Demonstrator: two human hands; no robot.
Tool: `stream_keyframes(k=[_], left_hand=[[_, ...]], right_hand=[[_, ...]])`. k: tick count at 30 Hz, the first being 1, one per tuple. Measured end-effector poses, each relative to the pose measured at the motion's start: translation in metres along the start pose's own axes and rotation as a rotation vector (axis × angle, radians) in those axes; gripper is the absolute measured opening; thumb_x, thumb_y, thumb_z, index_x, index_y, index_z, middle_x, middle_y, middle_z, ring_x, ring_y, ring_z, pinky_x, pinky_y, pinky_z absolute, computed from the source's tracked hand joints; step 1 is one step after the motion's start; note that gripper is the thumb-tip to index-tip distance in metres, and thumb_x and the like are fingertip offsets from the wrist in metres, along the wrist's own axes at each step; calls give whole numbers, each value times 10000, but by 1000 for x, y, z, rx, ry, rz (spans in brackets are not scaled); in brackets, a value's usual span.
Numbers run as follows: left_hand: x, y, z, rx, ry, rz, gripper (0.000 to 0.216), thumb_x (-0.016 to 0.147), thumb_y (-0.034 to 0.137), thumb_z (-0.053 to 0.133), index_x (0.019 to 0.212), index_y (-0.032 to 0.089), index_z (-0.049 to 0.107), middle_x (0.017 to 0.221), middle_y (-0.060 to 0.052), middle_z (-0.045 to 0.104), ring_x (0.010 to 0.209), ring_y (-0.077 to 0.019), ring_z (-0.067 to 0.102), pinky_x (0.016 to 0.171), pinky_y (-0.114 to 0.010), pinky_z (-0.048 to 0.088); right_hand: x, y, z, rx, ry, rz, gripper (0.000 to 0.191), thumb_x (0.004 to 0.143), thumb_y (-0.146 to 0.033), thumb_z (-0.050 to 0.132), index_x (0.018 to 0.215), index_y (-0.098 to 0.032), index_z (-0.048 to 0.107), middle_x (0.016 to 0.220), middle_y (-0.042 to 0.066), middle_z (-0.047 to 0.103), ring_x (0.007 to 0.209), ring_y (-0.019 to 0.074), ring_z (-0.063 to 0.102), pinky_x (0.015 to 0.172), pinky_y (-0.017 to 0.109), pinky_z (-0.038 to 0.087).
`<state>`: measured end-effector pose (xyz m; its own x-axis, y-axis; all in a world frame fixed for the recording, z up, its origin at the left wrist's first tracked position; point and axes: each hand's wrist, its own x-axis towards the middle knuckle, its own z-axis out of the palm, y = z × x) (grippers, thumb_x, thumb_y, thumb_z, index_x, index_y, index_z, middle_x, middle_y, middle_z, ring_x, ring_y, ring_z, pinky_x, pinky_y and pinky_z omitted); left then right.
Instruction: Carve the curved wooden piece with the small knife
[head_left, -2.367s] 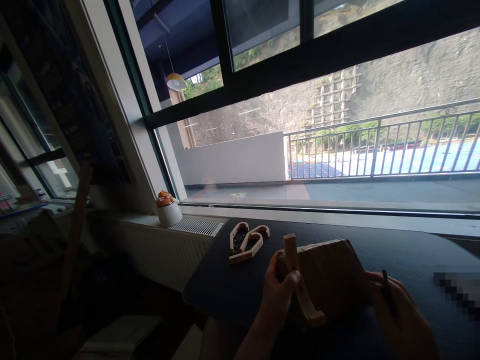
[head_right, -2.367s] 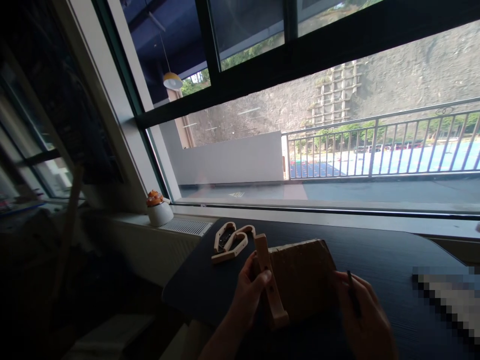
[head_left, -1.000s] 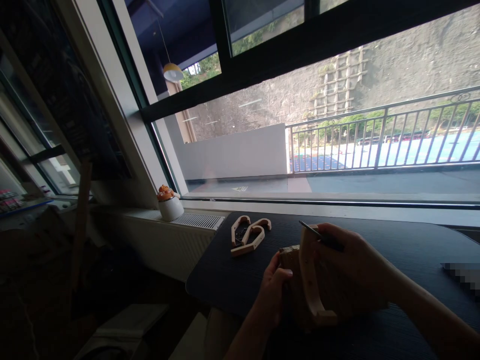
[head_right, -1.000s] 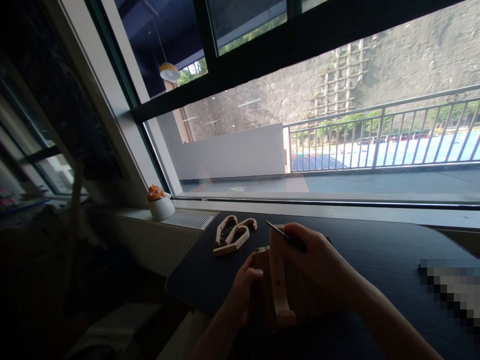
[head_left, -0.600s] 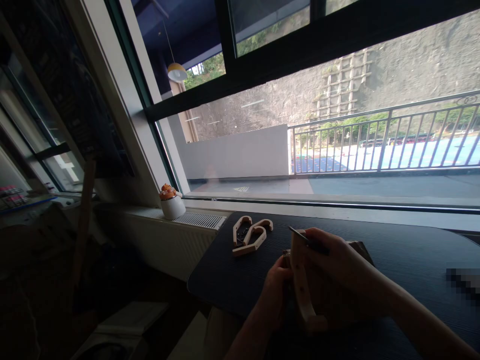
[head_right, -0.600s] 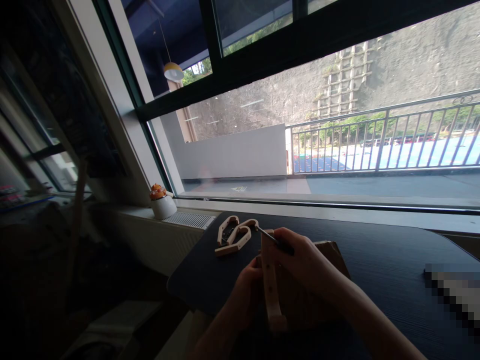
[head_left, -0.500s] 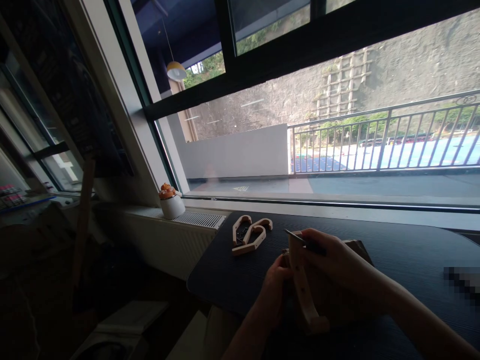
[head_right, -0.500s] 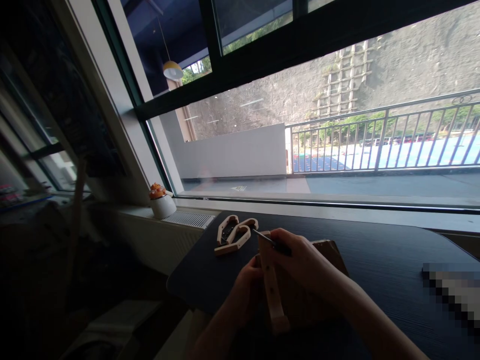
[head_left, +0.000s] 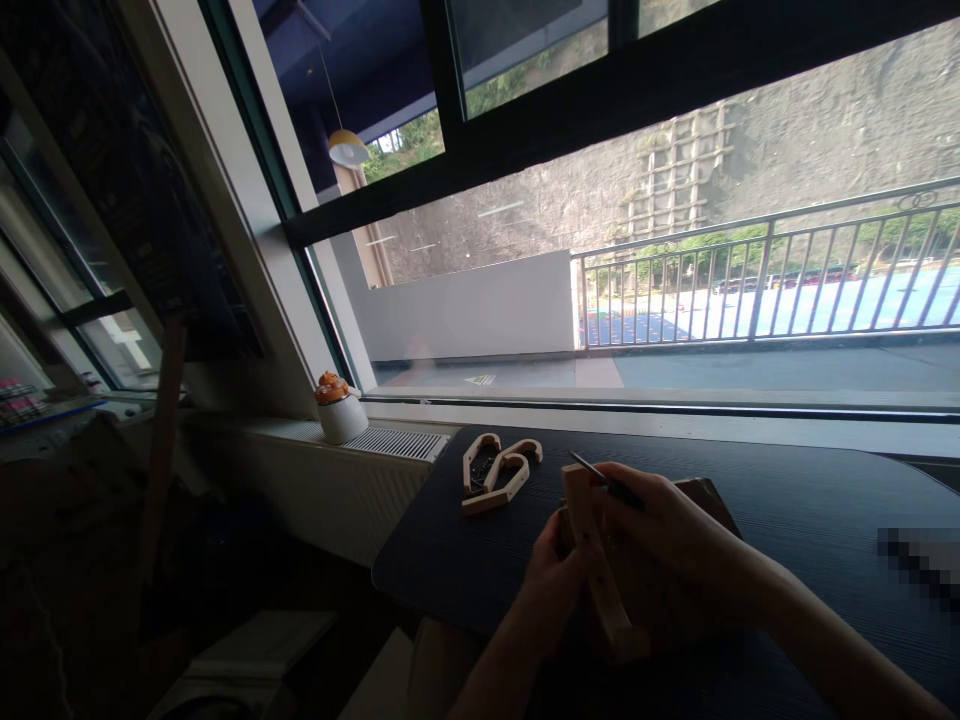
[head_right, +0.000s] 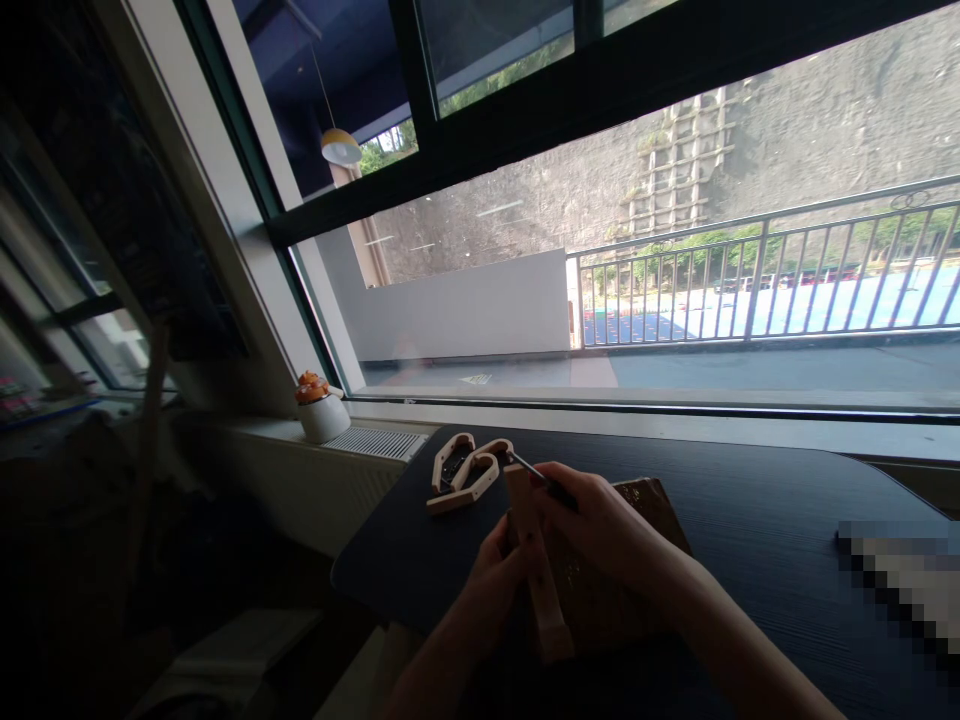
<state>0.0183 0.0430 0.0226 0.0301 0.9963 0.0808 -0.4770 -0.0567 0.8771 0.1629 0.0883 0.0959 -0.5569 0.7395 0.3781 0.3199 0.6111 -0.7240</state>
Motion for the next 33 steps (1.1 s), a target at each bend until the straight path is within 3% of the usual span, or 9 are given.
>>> stream_keyframes(k=[3, 7, 11, 13, 17, 21, 27, 33], left_hand=[[2, 1, -1, -36, 1, -13, 413, 645, 266, 727, 1031, 148, 639, 874, -55, 675, 794, -201, 607, 715, -278, 448], [10, -8, -12, -103, -19, -37, 391, 680, 271, 695, 1040, 135, 625, 871, -69, 685, 780, -213, 629, 714, -305, 473], [11, -12, -16, -128, -19, -41, 379, 682, 268, 705, 1029, 139, 626, 897, -68, 682, 794, -208, 632, 726, -299, 478], [10, -11, -14, -116, -24, -31, 368, 685, 255, 706, 1028, 143, 629, 922, -66, 677, 804, -201, 627, 736, -295, 476], [9, -10, -13, -106, -21, 1, 314, 718, 239, 678, 1014, 146, 629, 876, -48, 673, 758, -171, 618, 710, -272, 471], [10, -11, -16, -102, 13, 15, 274, 732, 251, 671, 979, 142, 628, 820, -41, 672, 723, -163, 620, 676, -253, 464], [11, -9, -18, -101, 7, -5, 329, 734, 238, 674, 1042, 140, 612, 871, -59, 680, 741, -165, 626, 692, -255, 467], [17, -14, -23, -136, 28, -53, 274, 719, 196, 678, 971, 102, 626, 796, -64, 680, 680, -152, 614, 672, -262, 471]], right_hand=[[-12, 14, -6, -30, 156, 97, 338, 868, -440, 466, 1080, -211, 598, 865, 33, 683, 675, 172, 626, 611, 288, 519], [-44, 40, -6, -5, 313, 175, 341, 769, -477, 580, 958, -206, 663, 923, 59, 700, 823, 237, 648, 686, 298, 539], [-77, 47, 12, 13, 393, 230, 311, 705, -500, 620, 811, -216, 689, 780, 38, 713, 722, 226, 666, 606, 255, 553], [-87, 41, 28, -7, 415, 208, 291, 690, -470, 646, 846, -228, 685, 791, 27, 717, 713, 211, 670, 610, 231, 556], [-94, 30, 59, -45, 401, 82, 384, 626, -382, 713, 984, -256, 655, 931, 27, 713, 799, 226, 677, 671, 243, 566], [-89, 30, 75, -64, 452, -2, 272, 676, -313, 678, 937, -249, 639, 1020, 39, 687, 879, 226, 665, 741, 263, 558], [-78, 31, 77, 141, 317, 137, 263, 768, -361, 624, 1006, -249, 633, 933, 5, 715, 851, 194, 671, 736, 231, 543], [-76, 40, 78, 151, 214, 213, 283, 801, -408, 585, 989, -209, 657, 907, 21, 714, 810, 185, 662, 720, 217, 519]])
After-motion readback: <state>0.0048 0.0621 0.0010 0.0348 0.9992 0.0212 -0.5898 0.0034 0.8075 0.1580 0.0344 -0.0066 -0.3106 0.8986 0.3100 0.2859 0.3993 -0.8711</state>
